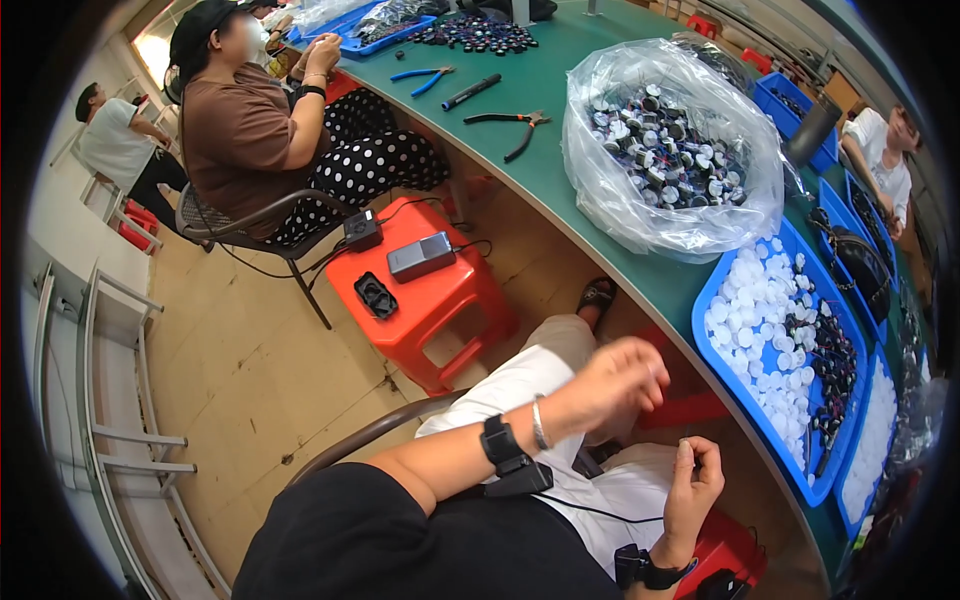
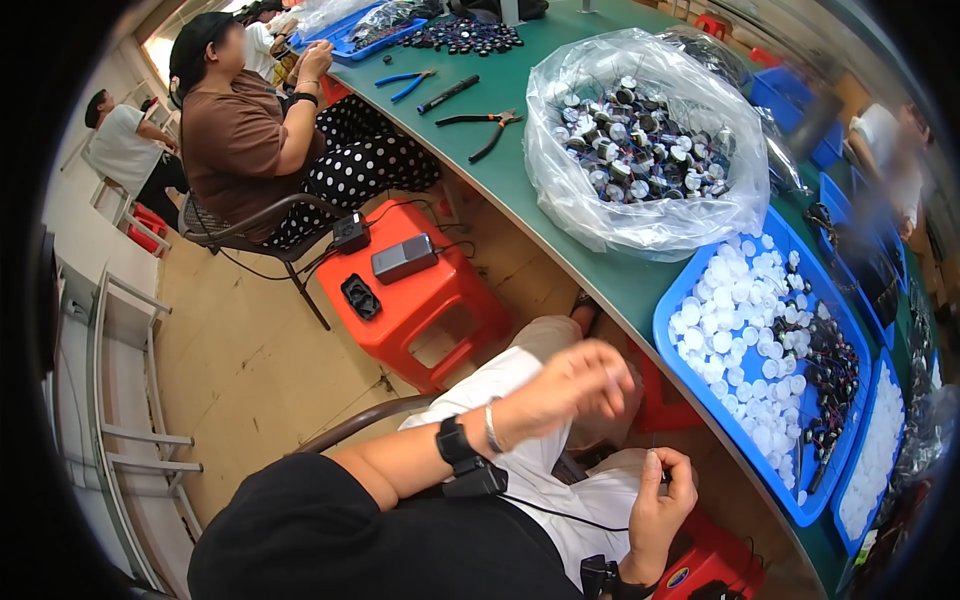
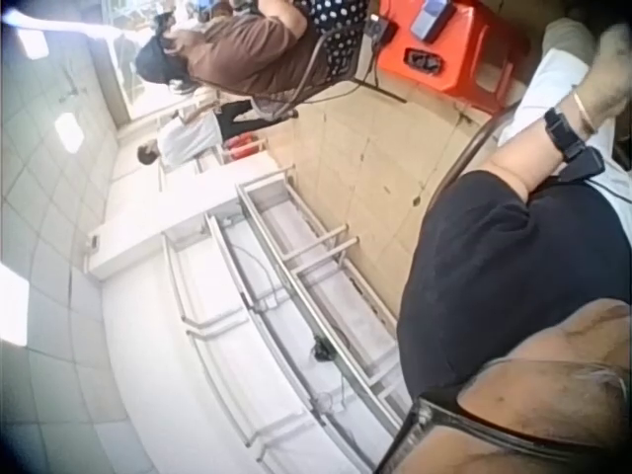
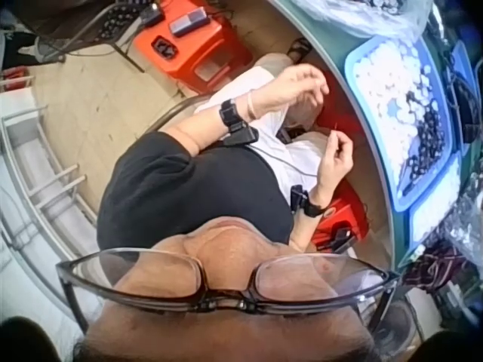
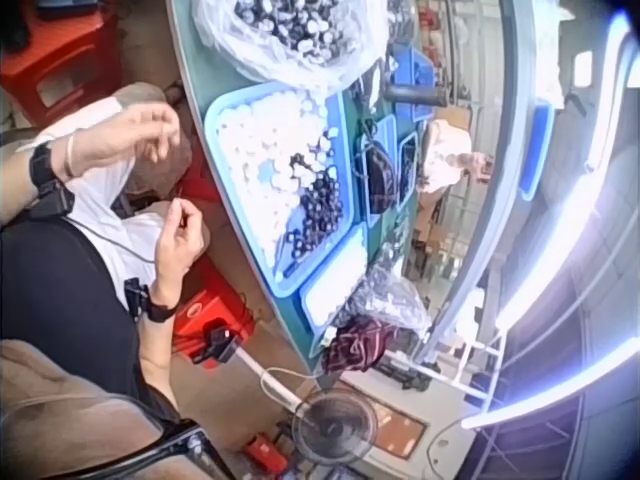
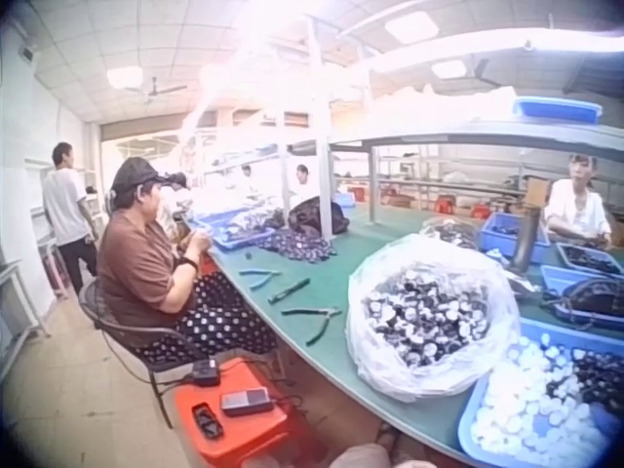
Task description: Manually assembling small electronic parts and plastic housings at a factory workstation.
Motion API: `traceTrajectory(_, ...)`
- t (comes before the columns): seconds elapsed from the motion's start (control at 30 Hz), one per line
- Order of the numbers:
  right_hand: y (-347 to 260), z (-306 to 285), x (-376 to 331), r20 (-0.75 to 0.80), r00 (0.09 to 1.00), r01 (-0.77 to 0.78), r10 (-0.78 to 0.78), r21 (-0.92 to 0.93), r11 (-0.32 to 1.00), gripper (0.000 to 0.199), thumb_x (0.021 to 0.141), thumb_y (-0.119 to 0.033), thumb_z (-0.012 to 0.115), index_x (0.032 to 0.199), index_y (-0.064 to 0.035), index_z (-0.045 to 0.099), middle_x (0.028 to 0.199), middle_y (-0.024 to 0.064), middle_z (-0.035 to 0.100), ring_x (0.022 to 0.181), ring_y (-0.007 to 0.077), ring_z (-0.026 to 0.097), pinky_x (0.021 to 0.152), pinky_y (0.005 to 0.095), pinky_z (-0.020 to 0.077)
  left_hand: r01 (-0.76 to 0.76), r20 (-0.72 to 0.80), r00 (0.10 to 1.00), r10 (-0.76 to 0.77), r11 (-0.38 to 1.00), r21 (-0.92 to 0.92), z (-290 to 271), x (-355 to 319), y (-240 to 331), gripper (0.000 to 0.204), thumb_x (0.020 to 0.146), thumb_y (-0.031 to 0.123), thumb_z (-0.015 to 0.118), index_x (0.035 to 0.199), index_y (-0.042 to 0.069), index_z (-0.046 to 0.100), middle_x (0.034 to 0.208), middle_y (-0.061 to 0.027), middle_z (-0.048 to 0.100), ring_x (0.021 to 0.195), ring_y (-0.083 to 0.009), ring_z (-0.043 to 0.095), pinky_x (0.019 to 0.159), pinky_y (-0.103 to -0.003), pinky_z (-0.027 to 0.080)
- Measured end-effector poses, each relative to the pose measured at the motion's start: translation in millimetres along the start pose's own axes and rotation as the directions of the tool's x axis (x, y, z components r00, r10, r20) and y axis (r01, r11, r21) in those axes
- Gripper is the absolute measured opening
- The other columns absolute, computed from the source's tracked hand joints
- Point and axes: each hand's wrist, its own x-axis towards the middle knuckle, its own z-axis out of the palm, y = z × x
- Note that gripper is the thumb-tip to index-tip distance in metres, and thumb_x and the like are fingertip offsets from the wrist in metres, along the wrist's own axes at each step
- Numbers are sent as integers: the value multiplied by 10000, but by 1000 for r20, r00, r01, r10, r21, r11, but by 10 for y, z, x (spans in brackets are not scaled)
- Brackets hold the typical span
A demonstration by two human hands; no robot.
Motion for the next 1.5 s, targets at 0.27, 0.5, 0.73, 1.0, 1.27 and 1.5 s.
traceTrajectory(0.27,-251,-22,-13,51,991,124,-122,-20,992,63,884,-39,599,844,6,579,749,40,566,676,127,493,624,251,393,123,0,316,949,-41,992,-711,477,1738,269,870,200,621,1071,27,570,1013,-148,515,934,-308,526,806,-379,420)
traceTrajectory(0.5,-433,-15,10,91,966,246,-241,-39,969,44,865,-13,600,842,17,577,734,66,585,657,139,537,610,253,420,515,-50,539,841,-282,809,-1033,768,2157,316,846,384,635,854,68,614,886,-114,643,887,-329,610,787,-449,429)
traceTrajectory(0.73,-475,-122,7,60,945,323,-320,-45,945,39,810,31,621,832,1,609,739,118,623,641,248,593,584,320,467,213,97,291,952,-164,963,-979,696,2280,370,966,360,470,925,-2,539,907,-266,600,866,-445,590,743,-502,461)
traceTrajectory(1.0,-416,-320,-52,-171,969,226,-178,331,916,119,874,-66,648,981,-26,616,803,13,605,722,87,551,630,222,435,-637,54,742,668,679,366,810,-225,1635,323,1019,244,427,728,110,380,641,34,281,571,-78,259,527,-267,271)
traceTrajectory(1.27,-188,-1064,-212,-276,959,176,-64,402,899,655,887,-442,639,1313,25,470,902,-16,445,813,69,409,735,208,382,215,358,890,-282,953,214,1759,-263,-61,270,1008,328,445,883,89,466,646,34,340,584,-78,290,541,-234,257)
traceTrajectory(1.5,-107,-1258,-410,-405,913,152,51,454,878,524,903,-454,613,1137,-4,480,915,-7,453,806,71,402,743,222,387,29,479,847,-229,921,389,1905,-117,-917,239,1026,292,415,968,64,451,730,30,412,670,-51,350,611,-200,307)
